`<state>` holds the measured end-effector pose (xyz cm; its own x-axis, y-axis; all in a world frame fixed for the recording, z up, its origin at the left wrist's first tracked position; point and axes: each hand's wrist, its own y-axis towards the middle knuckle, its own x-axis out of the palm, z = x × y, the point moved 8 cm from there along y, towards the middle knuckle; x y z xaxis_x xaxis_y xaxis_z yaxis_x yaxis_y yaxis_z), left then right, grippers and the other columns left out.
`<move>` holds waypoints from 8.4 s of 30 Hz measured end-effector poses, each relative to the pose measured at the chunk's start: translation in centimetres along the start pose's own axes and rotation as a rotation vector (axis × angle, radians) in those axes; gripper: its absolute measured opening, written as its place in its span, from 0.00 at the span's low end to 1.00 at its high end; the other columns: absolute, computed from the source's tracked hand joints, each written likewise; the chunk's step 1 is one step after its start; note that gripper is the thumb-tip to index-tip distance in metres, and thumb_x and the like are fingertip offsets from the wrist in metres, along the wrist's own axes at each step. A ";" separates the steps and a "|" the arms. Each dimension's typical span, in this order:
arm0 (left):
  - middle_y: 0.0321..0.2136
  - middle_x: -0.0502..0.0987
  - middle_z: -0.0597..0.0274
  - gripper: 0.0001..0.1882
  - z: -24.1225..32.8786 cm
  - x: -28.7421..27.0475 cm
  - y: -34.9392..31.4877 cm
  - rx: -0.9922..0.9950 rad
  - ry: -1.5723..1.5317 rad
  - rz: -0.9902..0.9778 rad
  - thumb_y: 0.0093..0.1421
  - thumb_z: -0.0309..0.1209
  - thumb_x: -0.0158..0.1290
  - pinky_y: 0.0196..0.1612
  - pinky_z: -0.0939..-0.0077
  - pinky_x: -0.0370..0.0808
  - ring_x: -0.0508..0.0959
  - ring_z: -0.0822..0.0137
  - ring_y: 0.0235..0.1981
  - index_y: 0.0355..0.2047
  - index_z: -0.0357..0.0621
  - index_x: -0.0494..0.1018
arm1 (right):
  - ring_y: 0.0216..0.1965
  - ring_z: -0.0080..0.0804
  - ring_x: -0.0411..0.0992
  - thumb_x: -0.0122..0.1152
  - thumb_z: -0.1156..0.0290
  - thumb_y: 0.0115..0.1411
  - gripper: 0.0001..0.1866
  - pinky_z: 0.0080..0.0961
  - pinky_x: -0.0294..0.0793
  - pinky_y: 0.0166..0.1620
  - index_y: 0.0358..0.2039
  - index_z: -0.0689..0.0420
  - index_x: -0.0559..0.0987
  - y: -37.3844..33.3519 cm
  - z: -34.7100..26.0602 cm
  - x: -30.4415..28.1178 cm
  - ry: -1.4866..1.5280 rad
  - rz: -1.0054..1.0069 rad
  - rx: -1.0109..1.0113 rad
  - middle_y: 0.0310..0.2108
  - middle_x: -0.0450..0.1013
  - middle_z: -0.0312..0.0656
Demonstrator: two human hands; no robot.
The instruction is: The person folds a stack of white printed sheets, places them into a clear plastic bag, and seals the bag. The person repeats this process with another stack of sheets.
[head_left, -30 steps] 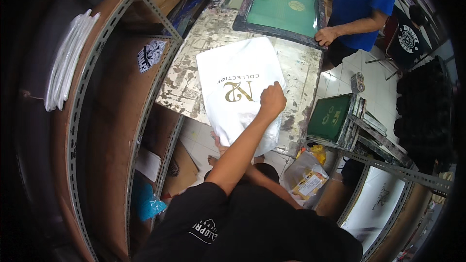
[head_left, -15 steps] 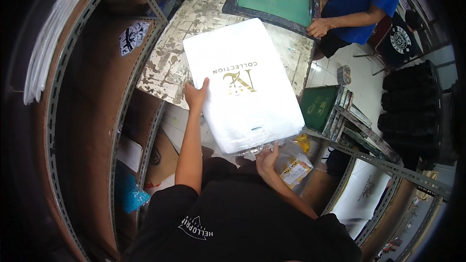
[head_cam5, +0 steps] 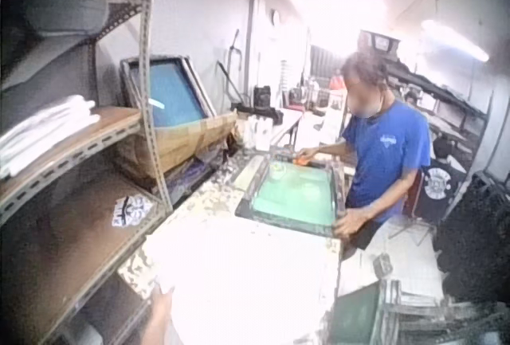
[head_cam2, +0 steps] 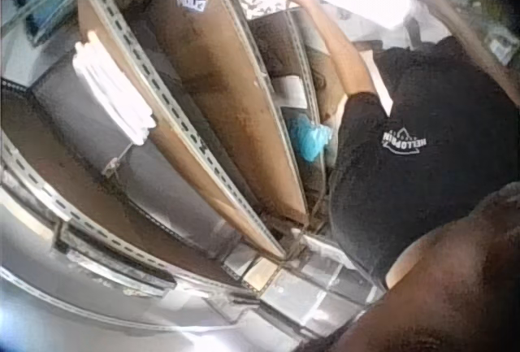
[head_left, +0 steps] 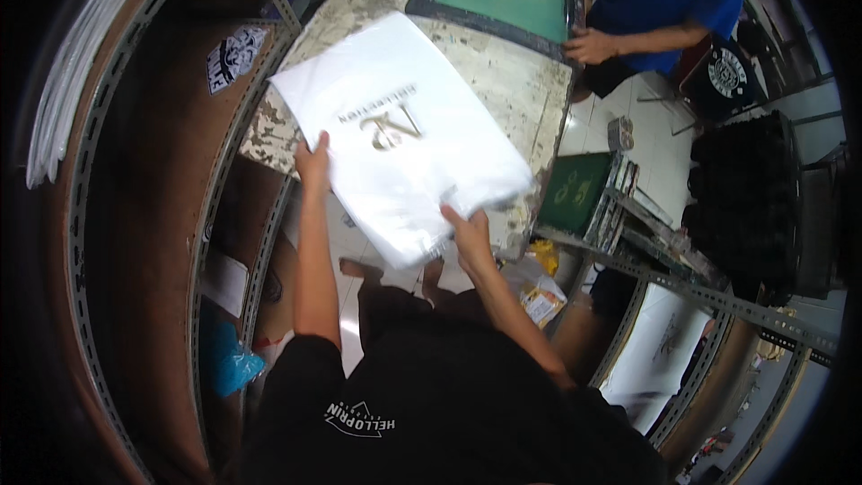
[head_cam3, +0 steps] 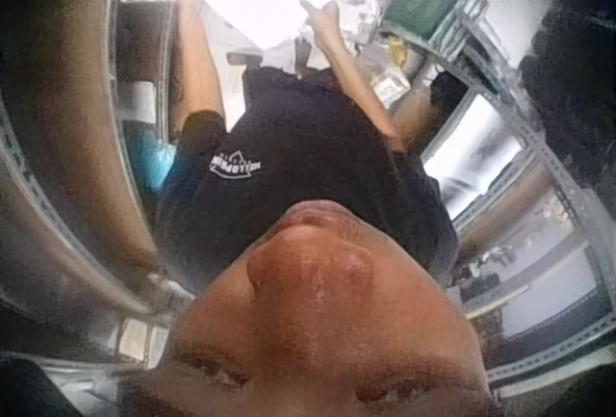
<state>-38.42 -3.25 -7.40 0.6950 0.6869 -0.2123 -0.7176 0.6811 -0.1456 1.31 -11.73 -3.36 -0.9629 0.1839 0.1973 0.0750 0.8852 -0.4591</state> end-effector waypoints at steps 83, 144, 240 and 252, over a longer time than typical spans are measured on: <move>0.35 0.77 0.62 0.17 21.4 7.2 -25.7 0.629 0.290 -0.245 0.56 0.24 0.63 0.44 0.67 0.78 0.78 0.62 0.40 0.47 0.38 0.81 | 0.74 0.39 0.56 0.38 0.60 0.78 0.28 0.47 0.46 0.76 0.74 0.51 0.60 15.5 -1.4 44.2 -1.345 -1.025 -1.522 0.73 0.61 0.43; 0.43 0.82 0.34 0.24 6.9 3.8 -9.8 -0.069 0.192 0.066 0.63 0.36 0.60 0.50 0.59 0.78 0.83 0.44 0.43 0.46 0.22 0.74 | 0.48 0.41 0.81 0.75 0.62 0.58 0.31 0.37 0.81 0.51 0.56 0.70 0.78 25.0 -14.6 3.7 -0.935 -0.655 0.102 0.47 0.81 0.55; 0.31 0.74 0.63 0.13 13.8 11.5 -24.7 0.674 0.723 -0.145 0.57 0.26 0.59 0.39 0.64 0.77 0.76 0.58 0.35 0.43 0.51 0.84 | 0.59 0.53 0.70 0.59 0.63 0.60 0.20 0.49 0.62 0.65 0.47 0.63 0.78 3.4 -6.6 7.6 -1.423 -0.779 -0.940 0.51 0.76 0.55; 0.30 0.74 0.59 0.14 13.4 11.3 -25.5 0.764 0.666 -0.164 0.58 0.21 0.55 0.39 0.61 0.75 0.75 0.55 0.34 0.44 0.45 0.81 | 0.50 0.52 0.75 0.63 0.65 0.57 0.16 0.49 0.69 0.58 0.42 0.62 0.80 3.0 -4.1 8.4 -1.100 -0.533 -0.930 0.45 0.77 0.54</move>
<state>-11.63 -9.46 6.85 0.4491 0.4490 -0.7725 -0.2343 0.8935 0.3831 -5.50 -5.80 0.50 -0.6070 -0.2572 -0.7519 -0.6023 0.7661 0.2242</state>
